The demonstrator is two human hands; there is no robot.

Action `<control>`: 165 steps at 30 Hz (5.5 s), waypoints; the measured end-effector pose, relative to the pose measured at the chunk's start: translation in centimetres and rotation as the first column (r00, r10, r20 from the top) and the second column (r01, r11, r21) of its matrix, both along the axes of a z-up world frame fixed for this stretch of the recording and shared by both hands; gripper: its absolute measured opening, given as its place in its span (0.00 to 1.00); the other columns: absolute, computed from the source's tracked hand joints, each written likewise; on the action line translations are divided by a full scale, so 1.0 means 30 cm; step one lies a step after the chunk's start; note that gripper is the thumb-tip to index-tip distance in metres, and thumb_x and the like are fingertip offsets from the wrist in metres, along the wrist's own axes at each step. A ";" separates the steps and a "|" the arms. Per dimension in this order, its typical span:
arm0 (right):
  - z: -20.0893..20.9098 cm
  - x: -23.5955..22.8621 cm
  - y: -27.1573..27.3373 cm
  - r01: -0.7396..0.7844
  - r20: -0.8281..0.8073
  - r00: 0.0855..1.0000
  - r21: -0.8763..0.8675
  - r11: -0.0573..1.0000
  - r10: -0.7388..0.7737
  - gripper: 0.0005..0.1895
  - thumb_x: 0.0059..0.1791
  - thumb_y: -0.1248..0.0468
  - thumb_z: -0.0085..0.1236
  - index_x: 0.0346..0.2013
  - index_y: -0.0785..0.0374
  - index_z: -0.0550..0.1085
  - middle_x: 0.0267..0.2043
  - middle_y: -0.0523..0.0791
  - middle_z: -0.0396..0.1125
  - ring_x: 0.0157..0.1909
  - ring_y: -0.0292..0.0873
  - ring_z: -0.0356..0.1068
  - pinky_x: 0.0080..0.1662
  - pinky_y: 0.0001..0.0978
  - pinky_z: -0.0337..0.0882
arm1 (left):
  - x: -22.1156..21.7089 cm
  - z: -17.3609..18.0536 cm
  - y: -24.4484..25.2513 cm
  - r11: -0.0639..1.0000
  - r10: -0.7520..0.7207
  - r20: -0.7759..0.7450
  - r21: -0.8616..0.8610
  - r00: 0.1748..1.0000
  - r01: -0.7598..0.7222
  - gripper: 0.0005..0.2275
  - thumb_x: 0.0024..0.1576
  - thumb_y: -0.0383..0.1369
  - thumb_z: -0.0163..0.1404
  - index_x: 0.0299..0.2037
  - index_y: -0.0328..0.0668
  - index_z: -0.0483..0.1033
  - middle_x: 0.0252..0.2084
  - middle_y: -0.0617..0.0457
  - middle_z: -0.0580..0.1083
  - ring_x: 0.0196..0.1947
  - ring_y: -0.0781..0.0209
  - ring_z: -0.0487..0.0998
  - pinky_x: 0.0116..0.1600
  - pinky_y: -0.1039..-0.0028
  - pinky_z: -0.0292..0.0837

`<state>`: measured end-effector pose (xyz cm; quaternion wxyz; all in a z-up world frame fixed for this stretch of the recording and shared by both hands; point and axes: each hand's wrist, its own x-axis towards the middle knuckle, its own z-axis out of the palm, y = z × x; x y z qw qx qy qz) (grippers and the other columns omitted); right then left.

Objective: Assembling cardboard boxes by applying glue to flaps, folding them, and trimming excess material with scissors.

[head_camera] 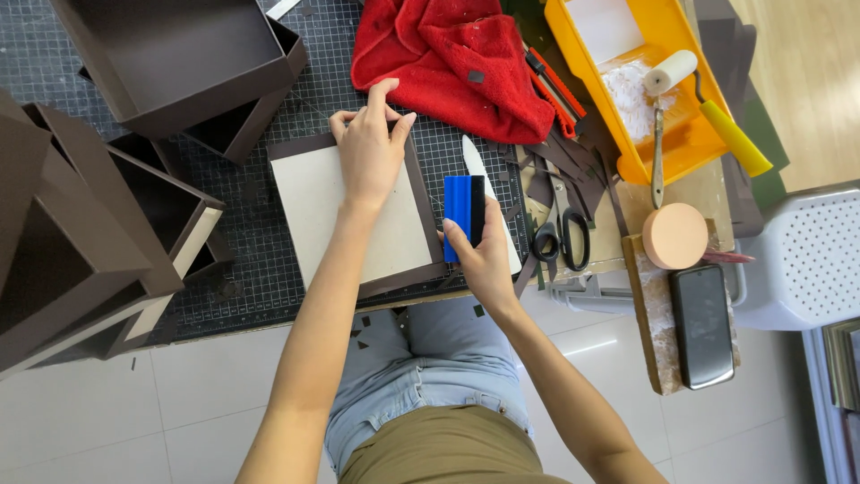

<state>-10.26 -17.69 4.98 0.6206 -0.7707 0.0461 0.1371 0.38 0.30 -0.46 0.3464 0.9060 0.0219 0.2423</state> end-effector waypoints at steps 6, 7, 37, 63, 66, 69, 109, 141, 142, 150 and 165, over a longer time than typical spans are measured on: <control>-0.034 0.013 0.018 0.013 0.175 0.985 0.020 1.000 -0.016 0.24 0.51 0.60 0.53 0.59 0.65 0.61 0.50 0.49 0.62 0.45 0.42 0.73 0.49 0.32 0.79 | 0.000 0.004 -0.008 1.000 0.010 -0.022 -0.025 1.000 -0.010 0.18 0.59 0.33 0.58 0.57 0.51 0.67 0.29 0.68 0.74 0.33 0.68 0.77 0.53 0.67 0.55; -0.048 0.036 0.028 0.014 0.175 0.984 0.021 1.000 -0.018 0.24 0.51 0.60 0.53 0.59 0.65 0.61 0.50 0.49 0.62 0.45 0.42 0.73 0.49 0.32 0.79 | 0.000 0.008 -0.007 1.000 0.008 -0.021 -0.024 1.000 -0.009 0.18 0.59 0.33 0.58 0.57 0.51 0.67 0.29 0.68 0.74 0.33 0.68 0.77 0.53 0.67 0.55; -0.224 0.423 0.200 0.022 0.527 0.845 0.143 0.989 -0.095 0.26 0.55 0.65 0.55 0.65 0.66 0.58 0.54 0.57 0.67 0.53 0.51 0.73 0.50 0.44 0.79 | 0.011 -0.019 -0.018 0.996 0.023 -0.060 -0.089 0.998 -0.028 0.16 0.62 0.35 0.53 0.58 0.53 0.64 0.28 0.62 0.77 0.35 0.62 0.80 0.58 0.61 0.54; -0.022 0.274 -0.104 -0.252 0.502 0.648 -0.568 0.783 0.573 0.21 0.56 0.66 0.48 0.63 0.46 0.71 0.37 0.37 0.66 0.45 0.41 0.67 0.57 0.39 0.56 | -0.008 0.033 -0.007 0.993 -0.029 -0.115 -0.120 0.993 0.015 0.31 0.53 0.36 0.65 0.63 0.46 0.59 0.33 0.57 0.80 0.39 0.56 0.81 0.60 0.57 0.52; -0.108 0.282 -0.054 0.017 0.525 0.580 -0.772 0.635 0.623 0.27 0.56 0.46 0.49 0.70 0.41 0.64 0.38 0.37 0.60 0.43 0.40 0.63 0.49 0.39 0.52 | -0.010 0.036 -0.005 0.994 -0.020 -0.136 -0.110 0.991 0.005 0.32 0.53 0.34 0.65 0.63 0.45 0.59 0.34 0.55 0.79 0.40 0.54 0.81 0.61 0.55 0.52; -0.118 0.210 -0.051 0.048 0.560 0.603 -0.736 0.675 0.568 0.28 0.54 0.48 0.52 0.70 0.42 0.63 0.34 0.38 0.61 0.38 0.42 0.63 0.47 0.38 0.52 | -0.002 0.021 -0.010 0.996 0.000 -0.144 -0.092 0.990 -0.014 0.30 0.54 0.33 0.64 0.63 0.45 0.59 0.34 0.56 0.79 0.39 0.56 0.81 0.61 0.55 0.53; -0.063 0.091 -0.046 0.196 0.721 0.337 -0.683 0.704 0.606 0.17 0.53 0.56 0.62 0.57 0.43 0.75 0.39 0.34 0.69 0.37 0.35 0.63 0.49 0.35 0.45 | 0.010 -0.018 0.003 0.997 -0.032 0.051 -0.065 0.998 0.035 0.24 0.54 0.31 0.62 0.59 0.49 0.66 0.29 0.68 0.76 0.32 0.66 0.78 0.53 0.68 0.56; -0.037 0.106 -0.323 0.037 0.413 0.901 -0.373 0.927 0.130 0.31 0.52 0.61 0.57 0.69 0.55 0.61 0.55 0.51 0.67 0.56 0.48 0.68 0.59 0.40 0.65 | -0.090 0.125 -0.006 0.972 -0.164 -0.004 -0.174 0.986 0.161 0.22 0.67 0.47 0.37 0.66 0.45 0.59 0.66 0.46 0.70 0.65 0.54 0.72 0.68 0.48 0.36; -0.050 0.110 -0.328 0.040 0.418 0.899 -0.368 0.929 0.127 0.31 0.52 0.61 0.57 0.69 0.55 0.61 0.55 0.51 0.67 0.56 0.48 0.68 0.59 0.40 0.65 | -0.131 0.123 -0.014 0.972 -0.164 0.001 -0.169 0.986 0.162 0.22 0.67 0.47 0.37 0.66 0.45 0.59 0.66 0.46 0.70 0.65 0.54 0.72 0.68 0.48 0.36; -0.213 0.082 -0.464 0.195 0.293 0.953 -0.787 0.586 0.077 0.26 0.51 0.60 0.59 0.64 0.58 0.69 0.46 0.58 0.63 0.48 0.65 0.68 0.51 0.53 0.69 | -0.609 0.035 -0.087 0.889 -0.319 -0.147 0.294 0.936 0.350 0.26 0.55 0.52 0.52 0.61 0.51 0.71 0.63 0.49 0.69 0.67 0.51 0.64 0.67 0.49 0.51; -0.029 -0.120 -0.531 0.062 0.125 0.988 0.242 0.968 -0.095 0.42 0.44 0.82 0.50 0.71 0.69 0.49 0.45 0.66 0.65 0.41 0.59 0.74 0.45 0.45 0.77 | -0.775 0.048 -0.243 0.929 -0.194 0.217 0.354 0.957 0.108 0.04 0.57 0.32 0.58 0.40 0.48 0.80 0.47 0.56 0.80 0.52 0.59 0.79 0.63 0.49 0.62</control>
